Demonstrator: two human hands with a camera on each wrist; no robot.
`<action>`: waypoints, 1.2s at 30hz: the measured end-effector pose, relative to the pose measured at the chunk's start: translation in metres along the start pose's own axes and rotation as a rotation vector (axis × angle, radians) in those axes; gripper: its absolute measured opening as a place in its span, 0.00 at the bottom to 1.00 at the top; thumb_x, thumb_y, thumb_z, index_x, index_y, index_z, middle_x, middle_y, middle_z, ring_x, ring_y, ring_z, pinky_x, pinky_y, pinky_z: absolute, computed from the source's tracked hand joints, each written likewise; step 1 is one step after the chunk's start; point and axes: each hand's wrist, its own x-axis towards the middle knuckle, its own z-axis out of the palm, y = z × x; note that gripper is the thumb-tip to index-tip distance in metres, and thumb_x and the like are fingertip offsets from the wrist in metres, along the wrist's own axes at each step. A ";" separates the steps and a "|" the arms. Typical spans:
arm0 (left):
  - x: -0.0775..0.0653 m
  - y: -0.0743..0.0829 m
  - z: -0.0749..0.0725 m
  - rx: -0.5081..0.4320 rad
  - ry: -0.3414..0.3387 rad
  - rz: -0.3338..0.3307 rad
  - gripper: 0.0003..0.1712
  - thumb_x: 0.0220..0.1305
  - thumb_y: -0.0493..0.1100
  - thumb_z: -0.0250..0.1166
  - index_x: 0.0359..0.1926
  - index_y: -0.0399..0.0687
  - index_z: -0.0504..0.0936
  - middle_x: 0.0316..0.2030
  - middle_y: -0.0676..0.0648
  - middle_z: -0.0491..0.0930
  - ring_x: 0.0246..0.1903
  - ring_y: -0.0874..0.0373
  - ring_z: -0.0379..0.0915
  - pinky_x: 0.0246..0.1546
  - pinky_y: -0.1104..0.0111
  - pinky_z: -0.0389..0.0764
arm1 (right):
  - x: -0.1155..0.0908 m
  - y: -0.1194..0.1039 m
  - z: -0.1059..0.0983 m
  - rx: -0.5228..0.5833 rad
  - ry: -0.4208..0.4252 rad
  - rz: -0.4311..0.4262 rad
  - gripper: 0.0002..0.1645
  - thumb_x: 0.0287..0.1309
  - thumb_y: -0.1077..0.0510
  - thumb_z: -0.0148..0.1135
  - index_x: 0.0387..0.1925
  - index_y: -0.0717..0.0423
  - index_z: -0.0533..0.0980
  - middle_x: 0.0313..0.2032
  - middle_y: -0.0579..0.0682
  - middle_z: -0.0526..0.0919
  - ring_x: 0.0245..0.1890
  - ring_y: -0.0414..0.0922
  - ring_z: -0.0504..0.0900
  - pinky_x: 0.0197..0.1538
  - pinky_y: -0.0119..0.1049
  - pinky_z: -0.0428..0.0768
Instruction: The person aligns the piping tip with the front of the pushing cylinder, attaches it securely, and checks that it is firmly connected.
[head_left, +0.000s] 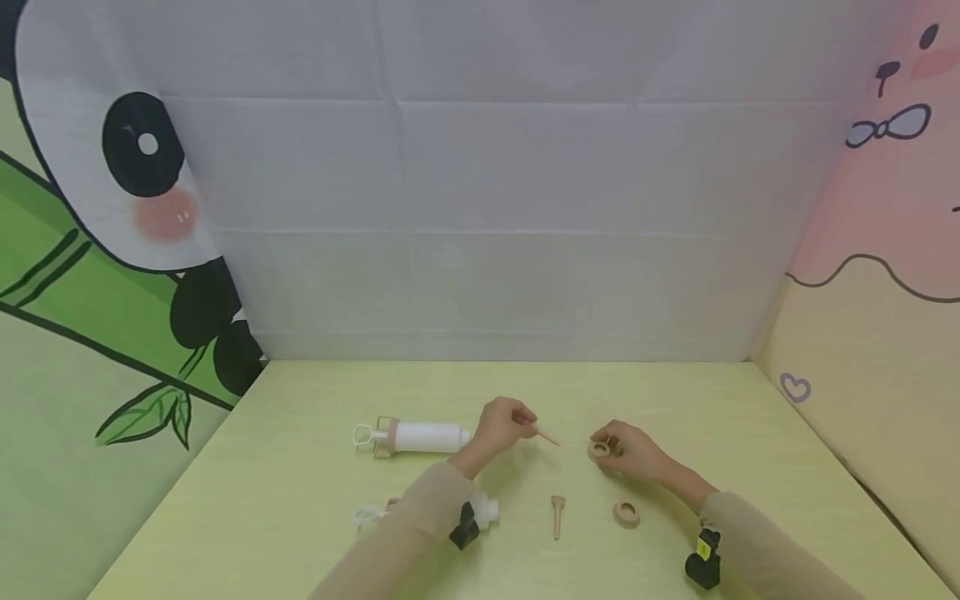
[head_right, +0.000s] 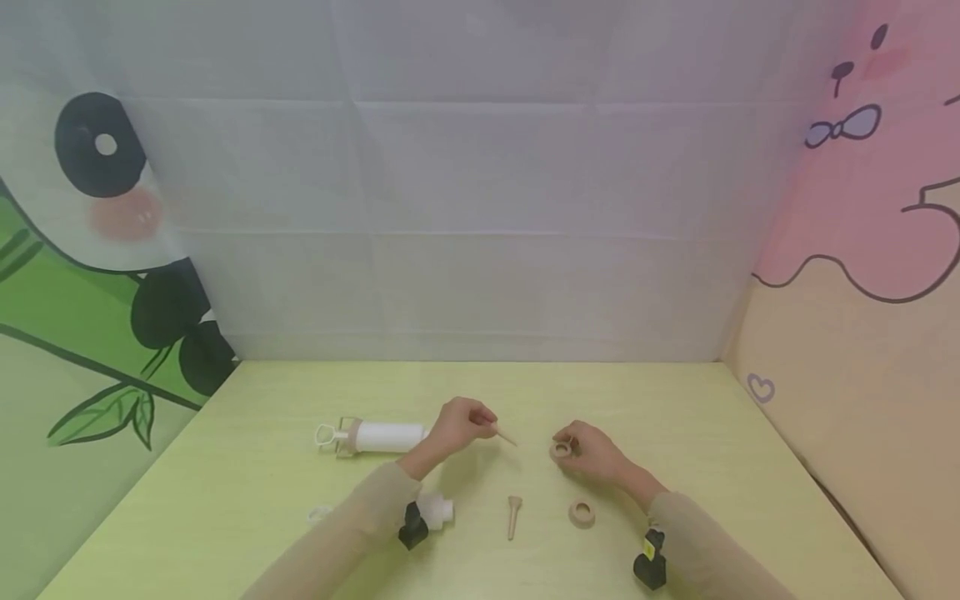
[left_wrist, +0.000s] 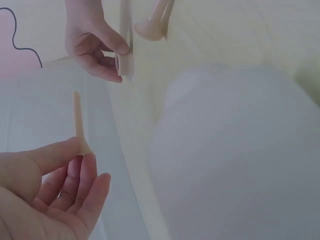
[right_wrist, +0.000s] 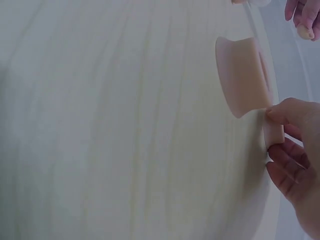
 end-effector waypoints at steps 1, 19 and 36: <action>0.003 -0.008 0.001 -0.008 0.002 0.044 0.06 0.50 0.36 0.68 0.30 0.39 0.83 0.25 0.48 0.80 0.26 0.60 0.75 0.29 0.72 0.77 | 0.000 0.000 0.000 0.000 0.001 -0.004 0.16 0.48 0.63 0.66 0.41 0.65 0.76 0.35 0.50 0.77 0.34 0.43 0.75 0.34 0.30 0.75; -0.025 0.008 -0.022 0.007 -0.001 0.069 0.06 0.49 0.34 0.67 0.30 0.37 0.82 0.25 0.47 0.81 0.27 0.60 0.75 0.27 0.73 0.76 | -0.001 -0.014 -0.009 0.059 0.012 -0.039 0.14 0.48 0.64 0.65 0.40 0.64 0.76 0.34 0.50 0.78 0.32 0.42 0.75 0.31 0.30 0.76; -0.036 0.009 -0.030 -0.021 0.078 0.090 0.06 0.53 0.35 0.65 0.33 0.37 0.82 0.26 0.48 0.80 0.26 0.60 0.76 0.27 0.73 0.76 | 0.016 -0.066 -0.013 0.154 0.055 -0.168 0.13 0.50 0.61 0.65 0.40 0.57 0.76 0.35 0.48 0.78 0.32 0.42 0.77 0.32 0.34 0.79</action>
